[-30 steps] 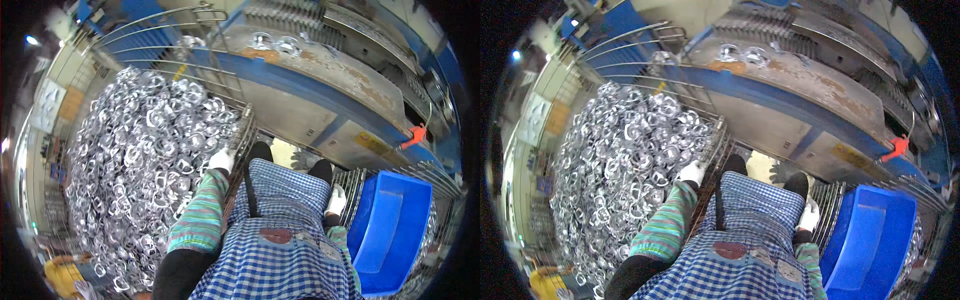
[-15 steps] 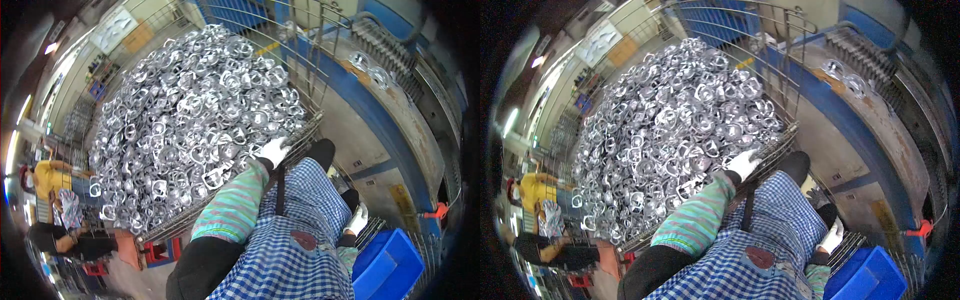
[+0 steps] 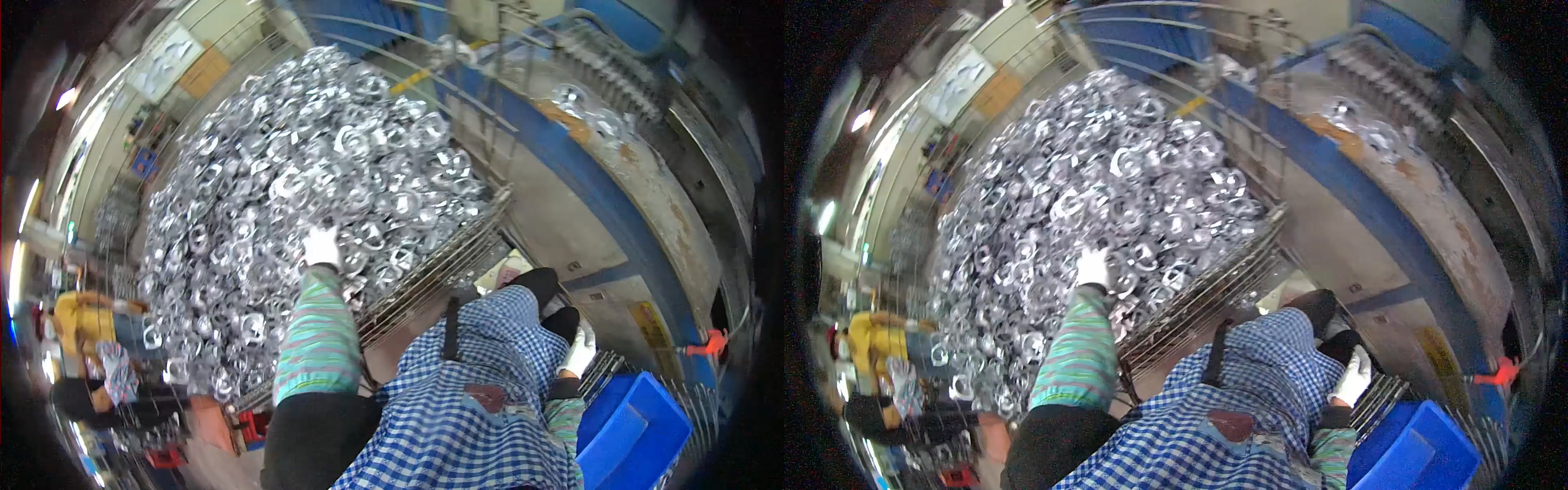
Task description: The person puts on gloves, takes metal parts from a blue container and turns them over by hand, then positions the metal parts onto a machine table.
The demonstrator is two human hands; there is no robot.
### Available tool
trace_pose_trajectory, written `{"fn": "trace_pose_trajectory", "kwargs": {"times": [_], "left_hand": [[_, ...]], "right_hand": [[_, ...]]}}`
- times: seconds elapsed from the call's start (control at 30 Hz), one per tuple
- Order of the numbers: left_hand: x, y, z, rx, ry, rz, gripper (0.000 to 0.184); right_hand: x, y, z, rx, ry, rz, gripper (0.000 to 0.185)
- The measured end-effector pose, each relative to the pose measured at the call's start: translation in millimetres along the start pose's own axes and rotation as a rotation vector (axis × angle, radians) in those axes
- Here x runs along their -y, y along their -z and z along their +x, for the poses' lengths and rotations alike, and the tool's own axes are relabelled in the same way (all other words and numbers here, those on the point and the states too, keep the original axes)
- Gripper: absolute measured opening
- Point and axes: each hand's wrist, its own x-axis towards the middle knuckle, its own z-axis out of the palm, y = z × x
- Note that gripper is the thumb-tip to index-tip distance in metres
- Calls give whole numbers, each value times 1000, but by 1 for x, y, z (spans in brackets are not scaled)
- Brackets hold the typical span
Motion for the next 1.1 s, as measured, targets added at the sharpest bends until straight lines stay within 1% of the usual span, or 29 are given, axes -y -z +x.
{"fn": "trace_pose_trajectory", "kwargs": {"times": [0.03,0.07,0.1,0.13,0.17,0.2,0.23,0.27,0.3,0.33,0.4,0.43,0.47,0.5,0.53,0.6,0.63,0.67,0.7,0.73,0.77,0.8,0.83,0.87,0.93,1.0,1.07,1.1], "left_hand": [[-30,69,-14,139,34,-40,51],[1,34,-2,19,-146,-121,55],[-4,38,-5,-21,24,-152,46],[-12,55,-11,20,52,-202,42],[10,26,5,13,51,-238,41],[13,26,6,-68,-24,-209,38],[6,41,4,-56,24,-157,34],[-19,73,1,-33,219,-194,34],[-26,81,5,-131,276,-205,33],[-25,89,11,-211,229,-317,33],[-37,112,22,-413,41,-328,42],[-45,122,28,-445,-21,-399,45],[-55,129,34,-475,-82,-470,48],[-59,127,47,-424,-72,-450,51],[-35,86,82,-393,-134,-528,50],[-71,95,81,-72,-30,-490,56],[-87,97,75,-42,-51,-190,64],[-99,90,79,-36,2,-113,76],[-110,86,84,4,-10,-44,76],[-127,97,75,50,-15,31,76],[-139,101,74,-15,-100,112,74],[-166,130,61,-12,-96,133,65],[-179,136,61,-75,-153,84,57],[-189,140,62,-138,-205,37,50],[-214,153,71,-155,-420,-381,46],[-274,206,46,-95,-554,-755,38],[-321,231,40,-88,-744,-920,27],[-344,236,42,-87,-788,-959,28]], "right_hand": [[2,1,-3,-11,-14,30,22],[2,1,-4,-36,-22,63,21],[5,4,-6,-29,8,34,20],[7,5,-7,-28,36,6,20],[6,4,-7,-52,-26,69,18],[-2,4,-4,-73,-36,142,17],[2,4,-3,-78,-33,142,17],[6,4,-1,-77,-30,142,17],[6,4,3,-65,-17,118,17],[16,4,4,-47,-7,134,17],[42,3,6,-6,54,19,17],[46,0,10,20,123,15,17],[51,-2,11,37,122,6,16],[56,-5,11,52,102,12,16],[62,-7,11,62,82,19,15],[52,-11,13,82,84,91,15],[45,-9,14,66,112,75,16],[44,-6,14,49,139,59,16],[43,0,13,33,155,77,16],[42,8,11,-3,107,109,16],[45,18,13,-39,101,84,15],[52,26,13,-65,92,59,14],[71,36,14,-94,144,51,12],[72,37,23,-113,207,111,11],[137,48,37,-123,518,-94,14],[194,41,55,-58,626,-140,14],[236,21,81,-2,909,-196,17],[252,8,96,23,962,-250,18]]}}
